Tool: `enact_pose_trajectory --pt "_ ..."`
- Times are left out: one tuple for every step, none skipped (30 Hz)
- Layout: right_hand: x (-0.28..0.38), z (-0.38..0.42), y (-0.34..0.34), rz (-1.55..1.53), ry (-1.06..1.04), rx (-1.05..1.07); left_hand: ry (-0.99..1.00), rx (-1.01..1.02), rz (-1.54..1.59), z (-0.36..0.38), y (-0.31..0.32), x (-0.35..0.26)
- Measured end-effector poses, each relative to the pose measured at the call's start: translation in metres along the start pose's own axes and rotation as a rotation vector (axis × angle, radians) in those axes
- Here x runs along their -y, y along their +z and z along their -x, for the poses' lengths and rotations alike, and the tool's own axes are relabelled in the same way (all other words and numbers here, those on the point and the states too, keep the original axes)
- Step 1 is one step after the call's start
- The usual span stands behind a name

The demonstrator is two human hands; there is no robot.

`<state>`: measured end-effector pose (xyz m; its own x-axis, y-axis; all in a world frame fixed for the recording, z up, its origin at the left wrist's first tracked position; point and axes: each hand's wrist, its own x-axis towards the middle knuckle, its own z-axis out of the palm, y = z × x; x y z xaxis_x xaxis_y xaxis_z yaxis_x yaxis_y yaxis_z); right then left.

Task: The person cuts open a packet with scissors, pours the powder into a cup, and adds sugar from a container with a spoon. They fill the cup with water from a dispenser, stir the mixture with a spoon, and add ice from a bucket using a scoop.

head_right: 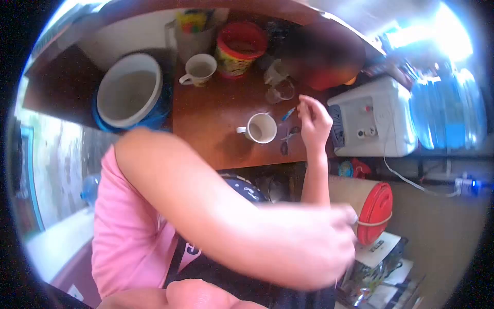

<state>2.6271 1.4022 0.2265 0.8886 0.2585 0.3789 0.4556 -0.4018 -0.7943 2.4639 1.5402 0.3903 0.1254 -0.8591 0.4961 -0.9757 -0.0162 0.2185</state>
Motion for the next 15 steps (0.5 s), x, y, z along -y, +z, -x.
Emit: enact_pose_trajectory --pt "0.007 -0.015 0.015 -0.02 0.006 0.048 0.085 0.095 -0.184 -0.015 0.001 -0.008" --pt "0.005 -0.028 0.031 0.017 -0.057 0.099 0.126 0.151 -0.315 -0.023 0.003 -0.012" --pt "0.005 -0.041 0.043 0.055 -0.127 0.128 0.087 0.147 -0.378 -0.021 0.0 -0.012" --pt "0.012 -0.047 0.055 0.087 -0.156 0.162 0.048 0.154 -0.447 -0.016 -0.004 -0.01" --pt "0.021 -0.058 0.065 0.122 -0.191 0.193 0.006 0.149 -0.507 -0.01 -0.011 -0.007" --pt "0.025 -0.066 0.068 0.137 -0.211 0.233 -0.038 0.144 -0.55 -0.003 -0.018 -0.006" --pt "0.027 -0.071 0.076 0.139 -0.225 0.285 -0.095 0.145 -0.594 0.004 -0.024 -0.004" --pt "0.028 -0.079 0.084 0.125 -0.284 0.299 -0.146 0.153 -0.642 0.009 -0.03 -0.004" --pt "0.023 -0.083 0.082 0.128 -0.328 0.314 -0.181 0.154 -0.679 0.015 -0.037 -0.005" --pt "0.012 -0.09 0.086 0.135 -0.353 0.338 -0.211 0.162 -0.712 0.021 -0.044 -0.006" --pt "0.007 -0.09 0.087 0.157 -0.316 0.366 -0.244 0.179 -0.747 0.02 -0.051 -0.004" --pt "0.008 -0.1 0.094 0.161 -0.308 0.397 -0.265 0.21 -0.781 0.019 -0.058 -0.006" --pt "0.011 -0.105 0.097 0.174 -0.292 0.429 -0.284 0.235 -0.805 0.018 -0.062 -0.008" --pt "0.014 -0.111 0.099 0.211 -0.289 0.462 -0.294 0.252 -0.836 0.018 -0.066 -0.009" --pt "0.019 -0.117 0.1 0.229 -0.296 0.483 -0.303 0.268 -0.865 0.017 -0.07 -0.008"
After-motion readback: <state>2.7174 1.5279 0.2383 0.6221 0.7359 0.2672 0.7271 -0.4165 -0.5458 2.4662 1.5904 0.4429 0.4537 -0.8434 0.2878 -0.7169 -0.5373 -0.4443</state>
